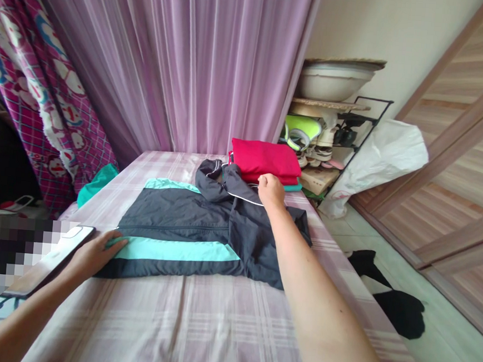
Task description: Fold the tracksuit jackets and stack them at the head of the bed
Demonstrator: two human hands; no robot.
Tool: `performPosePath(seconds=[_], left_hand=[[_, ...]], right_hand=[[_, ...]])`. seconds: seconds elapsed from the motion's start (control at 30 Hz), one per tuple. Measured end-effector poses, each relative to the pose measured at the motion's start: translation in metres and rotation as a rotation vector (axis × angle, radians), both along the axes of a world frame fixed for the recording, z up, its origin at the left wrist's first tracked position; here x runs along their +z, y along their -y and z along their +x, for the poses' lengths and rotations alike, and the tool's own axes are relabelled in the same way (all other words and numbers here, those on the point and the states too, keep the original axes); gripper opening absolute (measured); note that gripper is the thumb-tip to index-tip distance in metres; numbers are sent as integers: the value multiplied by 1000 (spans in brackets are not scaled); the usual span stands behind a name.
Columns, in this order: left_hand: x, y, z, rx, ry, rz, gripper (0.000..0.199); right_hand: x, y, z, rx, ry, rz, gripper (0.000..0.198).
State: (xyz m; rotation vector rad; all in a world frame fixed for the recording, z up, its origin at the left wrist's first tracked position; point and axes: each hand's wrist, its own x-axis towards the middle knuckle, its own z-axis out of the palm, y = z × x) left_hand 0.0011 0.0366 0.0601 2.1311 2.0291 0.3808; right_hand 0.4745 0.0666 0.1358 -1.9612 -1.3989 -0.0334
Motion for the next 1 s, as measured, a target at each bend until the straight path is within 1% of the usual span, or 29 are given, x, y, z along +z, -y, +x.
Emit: performPosePath(seconds=[0.03,0.1,0.13,0.17,0.2,0.23,0.27,0.33,0.4,0.47,0.5,0.57,0.63,0.67,0.73,0.77,0.83,0.93,1.0], left_hand=[[1,0,1,0,-3,-7,44],[2,0,3,0,-4,-30,43],[1,-1,3,-3,1,-40,43],[1,-1,3,-6,11,-49,42],[0,-1,3,-5,22,-53,42],[-2,-1,2,-1,35,-53,42],[-3,-1,0,8,50,-48,43],[-4,-1,-2,29,79,-30,45],[0,-2,-2,46,89,-11,45],[5,-5,0,61,65,4,44],[8,-8,1,68,42,8,43],[11,-15,5,68,-4,11,42],[9,-22,8,37,-24,18,41],[6,-24,9,20,-25,24,41],[1,-27,10,6,-15,41,41],[0,-27,10,11,-6,47,42],[-1,-27,10,26,18,52,42],[4,-23,6,16,90,76,48],[7,-17,0,20,145,89,60]], right_hand=[[-4,0,-2,-6,66,-55,42],[-14,0,-7,15,193,-212,53],[-19,0,-10,38,246,-283,51],[-23,0,-13,59,285,-336,44],[-25,-1,-15,75,309,-355,35],[-24,-1,-15,83,320,-331,31],[-22,-2,-15,76,319,-264,31],[-10,-6,-11,30,296,-48,36],[6,-15,-4,-17,266,149,42],[19,-30,6,-31,237,248,45],[23,-39,10,-19,222,259,46],[24,-55,17,21,185,225,54],[18,-61,21,33,144,162,66],[13,-57,21,24,129,138,70],[1,-36,19,-4,127,113,66],[-5,-18,17,-16,138,106,61],[-19,27,14,-49,158,79,53],[-41,100,13,-164,117,-44,52],[-56,140,14,-225,94,-164,54]])
